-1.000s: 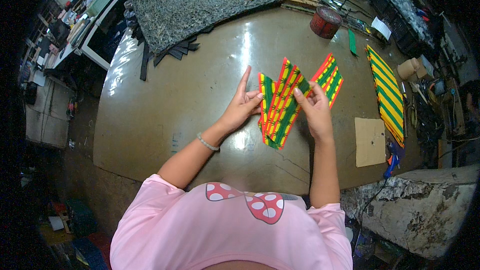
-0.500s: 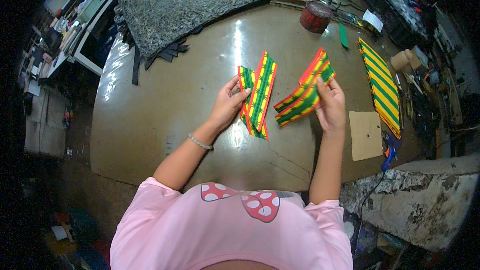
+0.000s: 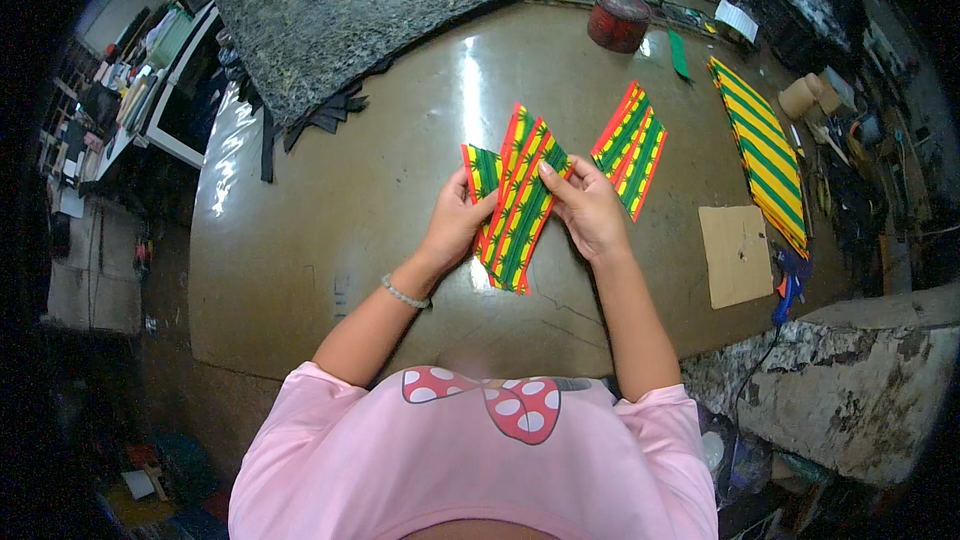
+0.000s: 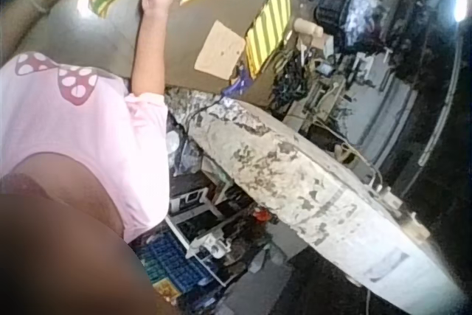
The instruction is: The person assembles small patterned fabric strips by hand on a worktable. They align and fold the strips, then place them into a stack. The person also handles a yellow foam mat and additional patterned pieces during the process.
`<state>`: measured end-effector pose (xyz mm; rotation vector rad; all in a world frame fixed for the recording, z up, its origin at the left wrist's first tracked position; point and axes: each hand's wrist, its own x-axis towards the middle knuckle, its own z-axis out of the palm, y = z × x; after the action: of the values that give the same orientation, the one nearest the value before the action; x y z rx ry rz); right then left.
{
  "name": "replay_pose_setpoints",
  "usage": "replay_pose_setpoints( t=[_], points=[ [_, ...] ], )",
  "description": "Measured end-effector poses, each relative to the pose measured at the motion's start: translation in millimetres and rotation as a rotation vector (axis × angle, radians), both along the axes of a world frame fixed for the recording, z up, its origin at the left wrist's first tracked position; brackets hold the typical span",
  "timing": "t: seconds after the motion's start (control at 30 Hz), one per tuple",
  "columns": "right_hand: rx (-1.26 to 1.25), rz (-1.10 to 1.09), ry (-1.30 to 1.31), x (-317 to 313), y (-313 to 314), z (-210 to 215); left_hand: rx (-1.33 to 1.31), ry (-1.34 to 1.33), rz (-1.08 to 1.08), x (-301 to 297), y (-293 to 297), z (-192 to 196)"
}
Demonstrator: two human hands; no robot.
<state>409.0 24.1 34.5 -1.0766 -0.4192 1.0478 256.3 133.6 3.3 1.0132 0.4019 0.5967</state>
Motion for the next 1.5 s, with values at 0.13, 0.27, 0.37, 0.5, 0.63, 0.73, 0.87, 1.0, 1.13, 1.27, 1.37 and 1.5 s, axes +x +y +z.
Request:
replay_pose_setpoints(
  t=[0.13,0.27,0.37,0.5,0.63,0.73,0.87,1.0,1.13,1.27,1.37,1.5],
  points=[
    [-0.029,-0.1,-0.258,-8,2,5,0.269,0.083,0.067,1,-5,-1],
    [0.04,-0.108,-0.228,-5,-6,13,0.289,0.089,0.2,0,4,-4],
    [0.267,0.179,0.151,10,-21,25,0.236,0.108,0.192,-1,14,-6],
    [0.302,0.339,0.248,8,-19,22,0.353,0.023,0.298,5,10,-11],
    [0.052,0.204,-0.049,-16,2,3,0.153,-0.026,0.045,2,6,-13],
    [0.011,0.15,-0.189,-26,6,-4,-0.067,-0.154,-0.143,0,6,-11],
    [-0.034,0.145,-0.288,-30,7,0,-0.149,-0.24,-0.152,-1,3,-8],
    [-0.08,0.115,-0.348,-34,5,12,-0.161,-0.207,-0.09,-2,6,-7],
    [0.358,0.081,0.222,-28,-5,23,-0.061,-0.152,0.015,-1,12,-6],
    [0.383,-0.051,0.143,-27,1,18,-0.15,-0.117,-0.076,-1,3,-1],
    [0.128,-0.226,-0.304,-38,14,-2,-0.275,-0.159,-0.215,-3,-10,2],
    [-0.098,-0.316,-0.669,-35,17,-22,-0.041,0.002,-0.125,2,-18,2]
  ],
)
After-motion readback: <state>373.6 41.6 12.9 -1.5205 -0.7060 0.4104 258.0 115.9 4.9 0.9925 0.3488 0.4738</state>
